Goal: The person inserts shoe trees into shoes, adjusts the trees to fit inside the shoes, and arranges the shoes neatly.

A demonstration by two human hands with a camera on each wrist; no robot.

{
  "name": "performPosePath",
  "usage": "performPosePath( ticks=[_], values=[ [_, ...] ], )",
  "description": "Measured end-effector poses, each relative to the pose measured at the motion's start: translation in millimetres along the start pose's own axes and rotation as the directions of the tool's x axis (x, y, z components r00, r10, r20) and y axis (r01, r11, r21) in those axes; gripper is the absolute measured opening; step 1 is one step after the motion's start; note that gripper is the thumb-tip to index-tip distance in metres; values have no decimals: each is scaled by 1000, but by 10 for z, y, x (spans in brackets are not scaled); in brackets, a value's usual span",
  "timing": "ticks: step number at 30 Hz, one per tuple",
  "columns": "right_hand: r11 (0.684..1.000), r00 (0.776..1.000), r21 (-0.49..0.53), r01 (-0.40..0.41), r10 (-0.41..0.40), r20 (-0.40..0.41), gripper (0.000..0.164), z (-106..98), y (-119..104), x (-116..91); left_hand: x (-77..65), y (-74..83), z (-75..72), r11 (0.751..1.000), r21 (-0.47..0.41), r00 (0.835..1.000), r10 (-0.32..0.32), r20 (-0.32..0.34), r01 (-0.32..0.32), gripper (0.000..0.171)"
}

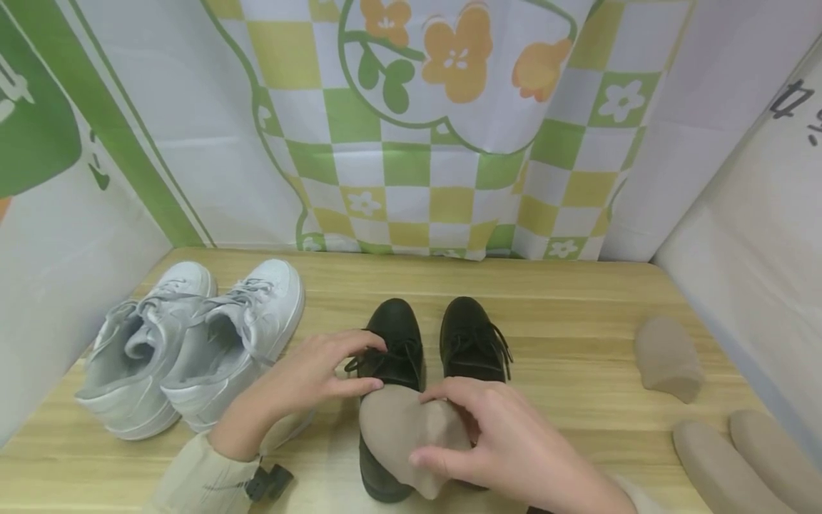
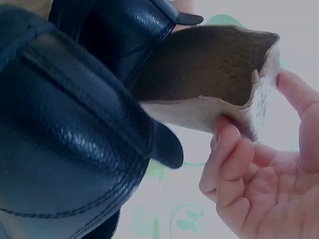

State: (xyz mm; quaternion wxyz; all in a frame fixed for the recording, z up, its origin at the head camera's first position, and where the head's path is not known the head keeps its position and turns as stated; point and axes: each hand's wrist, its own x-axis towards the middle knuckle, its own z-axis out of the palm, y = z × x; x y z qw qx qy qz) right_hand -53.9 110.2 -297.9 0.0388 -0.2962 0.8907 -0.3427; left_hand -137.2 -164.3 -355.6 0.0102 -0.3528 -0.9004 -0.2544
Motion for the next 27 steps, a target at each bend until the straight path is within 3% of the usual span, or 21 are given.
performPosePath(
  ticks=[5, 16, 27],
  values=[
    [1000, 1000, 21, 22, -21, -20, 54, 44, -31, 8, -18, 1, -13, 1000, -4, 1000, -10, 7, 10, 44],
    [998, 996, 25, -62, 63, -55, 53, 106, -82, 87, -15, -21, 1, 1000, 5, 1000, 13, -7, -13, 43],
    [989, 1000, 145, 5, -6, 5, 47, 154, -2, 130, -14, -19, 11, 1000, 9, 1000, -4, 4, 4, 46]
  ],
)
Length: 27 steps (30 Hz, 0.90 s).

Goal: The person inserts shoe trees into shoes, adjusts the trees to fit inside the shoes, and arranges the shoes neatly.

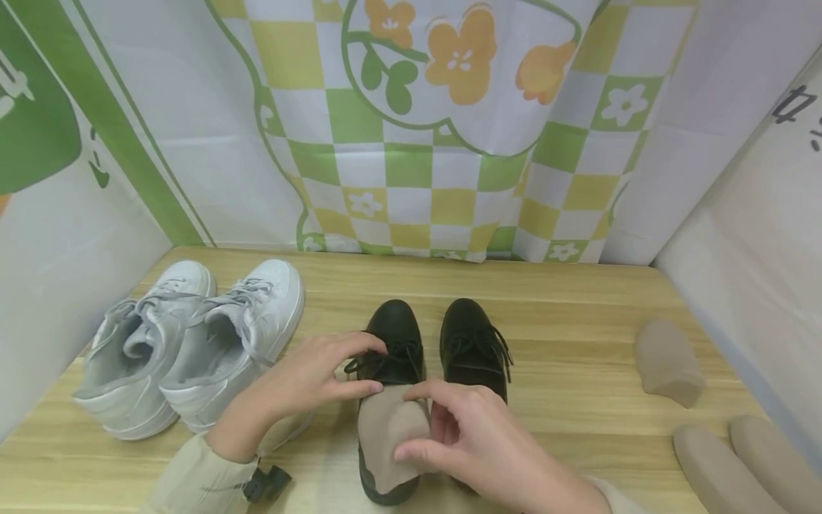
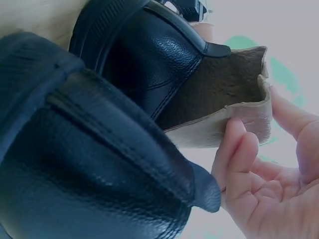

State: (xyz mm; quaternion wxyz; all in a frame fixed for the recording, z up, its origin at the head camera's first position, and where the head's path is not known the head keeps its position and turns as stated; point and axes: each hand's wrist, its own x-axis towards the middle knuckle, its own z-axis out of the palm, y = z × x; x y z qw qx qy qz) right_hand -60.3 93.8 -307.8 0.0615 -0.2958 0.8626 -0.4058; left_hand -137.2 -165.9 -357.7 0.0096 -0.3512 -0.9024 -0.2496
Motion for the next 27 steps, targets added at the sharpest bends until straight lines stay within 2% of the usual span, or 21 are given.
performPosePath(
  ticks=[11, 19, 27],
  values=[
    [1000, 1000, -5, 4, -4, 20, 41, 21, 81, 55, -1, 12, -10, 1000, -8, 1000, 1, 6, -1, 44],
    [997, 1000, -74, -26, 26, 9, 38, 76, 158, 159, 8, 5, -8, 1000, -15, 1000, 21, -3, -21, 41],
    [998, 999, -41, -48, 49, 24, 38, 110, 229, 210, 4, 3, -10, 1000, -18, 1000, 7, 8, -7, 41]
  ],
)
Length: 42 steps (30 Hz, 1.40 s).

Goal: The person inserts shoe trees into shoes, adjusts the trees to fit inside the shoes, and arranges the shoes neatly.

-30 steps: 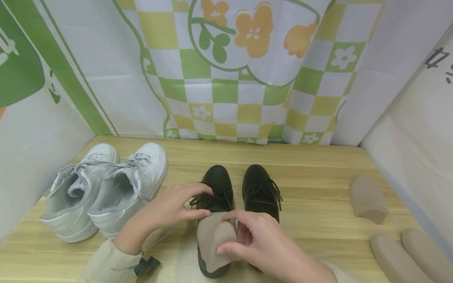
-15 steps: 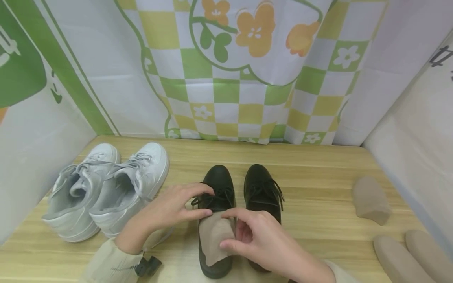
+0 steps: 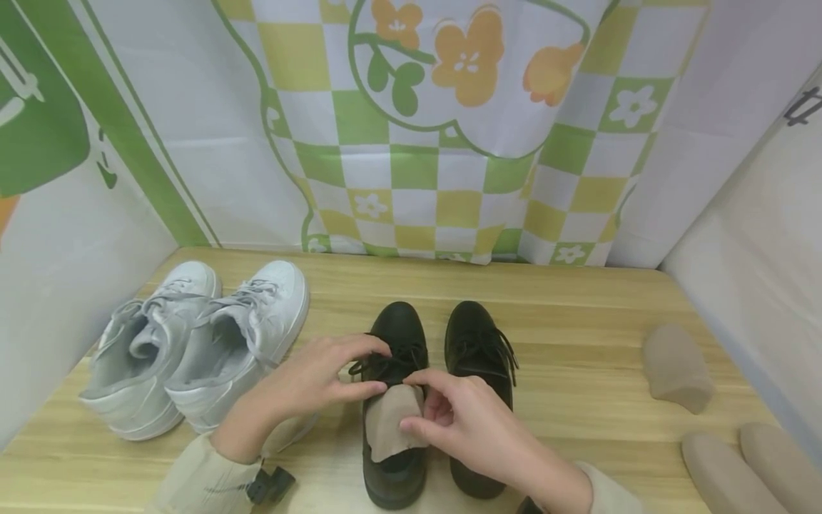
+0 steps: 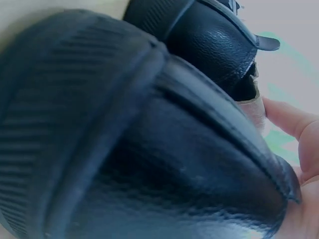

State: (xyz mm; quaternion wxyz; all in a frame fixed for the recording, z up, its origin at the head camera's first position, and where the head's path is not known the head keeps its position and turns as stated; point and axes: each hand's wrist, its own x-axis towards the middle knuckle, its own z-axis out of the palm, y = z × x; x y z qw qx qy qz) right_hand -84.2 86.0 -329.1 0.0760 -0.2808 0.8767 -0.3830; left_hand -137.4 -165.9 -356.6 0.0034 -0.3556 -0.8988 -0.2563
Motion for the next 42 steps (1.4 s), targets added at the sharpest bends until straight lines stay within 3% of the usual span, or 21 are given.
performPosePath(
  ticks=[11, 24, 33, 42],
  values=[
    [997, 1000, 74, 23, -24, 17, 48, 0, 53, 21, -7, 8, 2, 999, 3, 999, 32, -23, -32, 38],
    [1000, 1000, 26, 16, -16, -15, 61, 17, 134, 59, 2, 7, 5, 999, -3, 999, 37, -20, -37, 39],
    [1000, 1000, -16, -27, 27, 2, 90, 20, 125, 89, -5, -7, 7, 999, 8, 999, 41, -26, -40, 39],
    [993, 998, -93, -68, 69, 7, 97, 42, 83, 132, -16, -12, 6, 999, 19, 999, 38, -38, -38, 36]
  ],
)
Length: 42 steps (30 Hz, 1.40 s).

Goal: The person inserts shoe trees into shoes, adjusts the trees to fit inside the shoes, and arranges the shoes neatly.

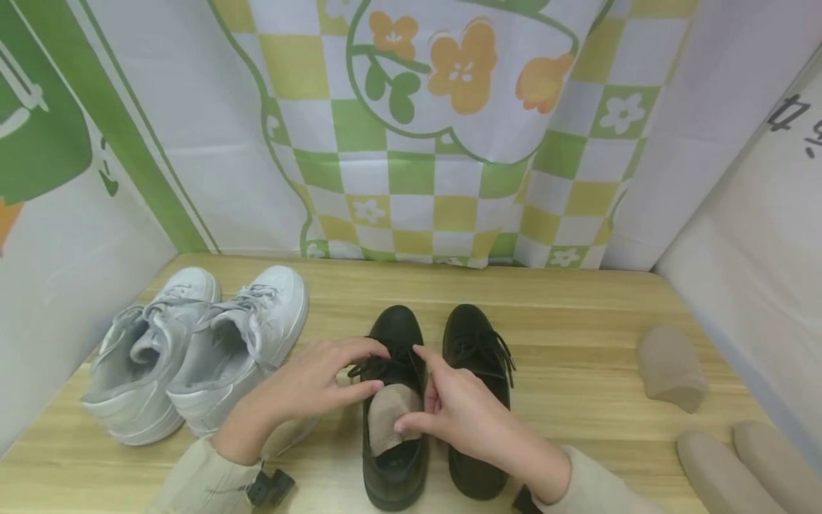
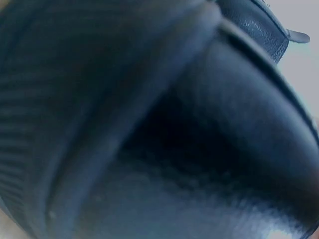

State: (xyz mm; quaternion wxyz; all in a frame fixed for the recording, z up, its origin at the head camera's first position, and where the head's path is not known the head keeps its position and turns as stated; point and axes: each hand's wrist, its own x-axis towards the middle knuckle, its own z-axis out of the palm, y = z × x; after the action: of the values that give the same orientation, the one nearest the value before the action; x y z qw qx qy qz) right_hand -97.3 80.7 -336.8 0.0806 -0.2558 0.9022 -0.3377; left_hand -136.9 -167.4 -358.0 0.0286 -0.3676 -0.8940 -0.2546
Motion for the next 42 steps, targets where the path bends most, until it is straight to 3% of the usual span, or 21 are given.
performPosePath(
  ticks=[7, 14, 17, 29, 42],
  values=[
    [1000, 1000, 11, -11, 11, -1, 96, -2, 4, 24, -17, -7, -34, 1000, -25, 1000, 4, 23, -3, 39],
    [997, 997, 73, 18, -24, 80, 95, -52, 42, 23, -58, -5, -67, 998, -57, 998, -12, 67, 16, 75],
    [998, 997, 48, 36, -40, 66, 93, -45, 49, 34, -60, -6, -55, 999, -39, 998, -17, 67, 20, 81],
    [995, 997, -69, 74, -75, -10, 84, -9, 58, 64, -31, -2, -19, 1000, 6, 999, -26, 38, 26, 72],
    [992, 999, -114, 48, -47, 4, 74, -33, 34, 141, -20, -7, 8, 999, 41, 999, -25, 23, 24, 66]
  ],
)
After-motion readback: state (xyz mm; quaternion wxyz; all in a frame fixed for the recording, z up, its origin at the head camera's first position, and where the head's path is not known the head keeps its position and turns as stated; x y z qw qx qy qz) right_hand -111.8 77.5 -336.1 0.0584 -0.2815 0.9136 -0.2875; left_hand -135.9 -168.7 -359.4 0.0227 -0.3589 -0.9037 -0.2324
